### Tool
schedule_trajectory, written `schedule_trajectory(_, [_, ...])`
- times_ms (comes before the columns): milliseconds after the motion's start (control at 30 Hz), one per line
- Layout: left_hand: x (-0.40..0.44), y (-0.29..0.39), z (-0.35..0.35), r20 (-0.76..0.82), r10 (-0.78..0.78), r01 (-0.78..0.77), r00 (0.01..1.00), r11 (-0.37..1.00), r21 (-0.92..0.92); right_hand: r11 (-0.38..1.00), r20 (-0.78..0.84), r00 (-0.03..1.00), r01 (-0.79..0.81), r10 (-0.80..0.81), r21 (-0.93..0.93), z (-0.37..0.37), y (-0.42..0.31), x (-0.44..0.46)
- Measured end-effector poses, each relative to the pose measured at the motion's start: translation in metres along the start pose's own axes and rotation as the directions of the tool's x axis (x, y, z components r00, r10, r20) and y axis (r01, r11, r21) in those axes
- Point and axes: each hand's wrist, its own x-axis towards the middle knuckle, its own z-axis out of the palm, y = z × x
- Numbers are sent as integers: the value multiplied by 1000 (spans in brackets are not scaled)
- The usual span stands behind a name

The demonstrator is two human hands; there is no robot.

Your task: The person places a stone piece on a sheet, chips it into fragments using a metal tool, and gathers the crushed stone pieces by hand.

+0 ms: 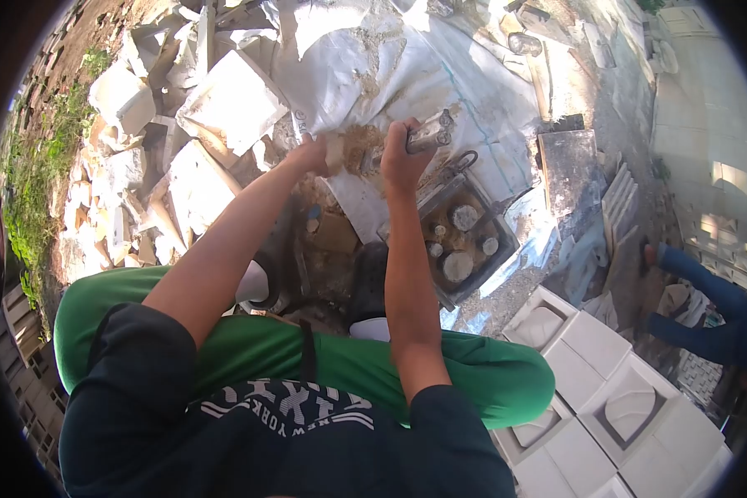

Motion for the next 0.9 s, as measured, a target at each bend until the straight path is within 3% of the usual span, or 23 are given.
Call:
schedule_trajectory(67, [0,-2,7,0,-6,6,1000,1000,-5,996,64,994,-87,89,-31,1,-14,3])
schedule_trajectory(133, [2,0,0,-55,-3,3,998,1000,-7,998,39,998,-44,46,-39,10,-42,4])
schedule_trajectory(300, [-3,3,-7,6,-2,2,1000,999,-43,1000,17,1000,23,-22,-3,26,-87,3])
schedule_trajectory(400, [-1,0,-7,-9,1,-1,1000,999,-38,988,77,995,68,-57,-139,5,-26,11])
schedule_trajectory(433, [1,-1,-4,-34,14,-15,999,999,-42,968,119,984,154,-132,-198,-5,15,13])
schedule_trajectory(467, [1,-1,0,-53,30,-32,998,999,-44,968,113,985,151,-130,-200,-6,16,9])
schedule_trajectory(567, [-4,-2,-2,-51,35,-38,998,998,-56,996,116,991,-62,69,-62,-1,3,14])
schedule_trajectory(800, [-5,-1,-6,-38,13,-14,999,999,-36,995,110,991,70,-78,72,14,-67,7])
schedule_trajectory(867, [-8,3,-11,-44,6,-7,999,1000,-30,994,115,991,65,-75,92,11,-31,14])
schedule_trajectory(900, [-8,3,-11,-58,5,-6,998,1000,-23,994,121,986,111,-111,8,3,9,20])
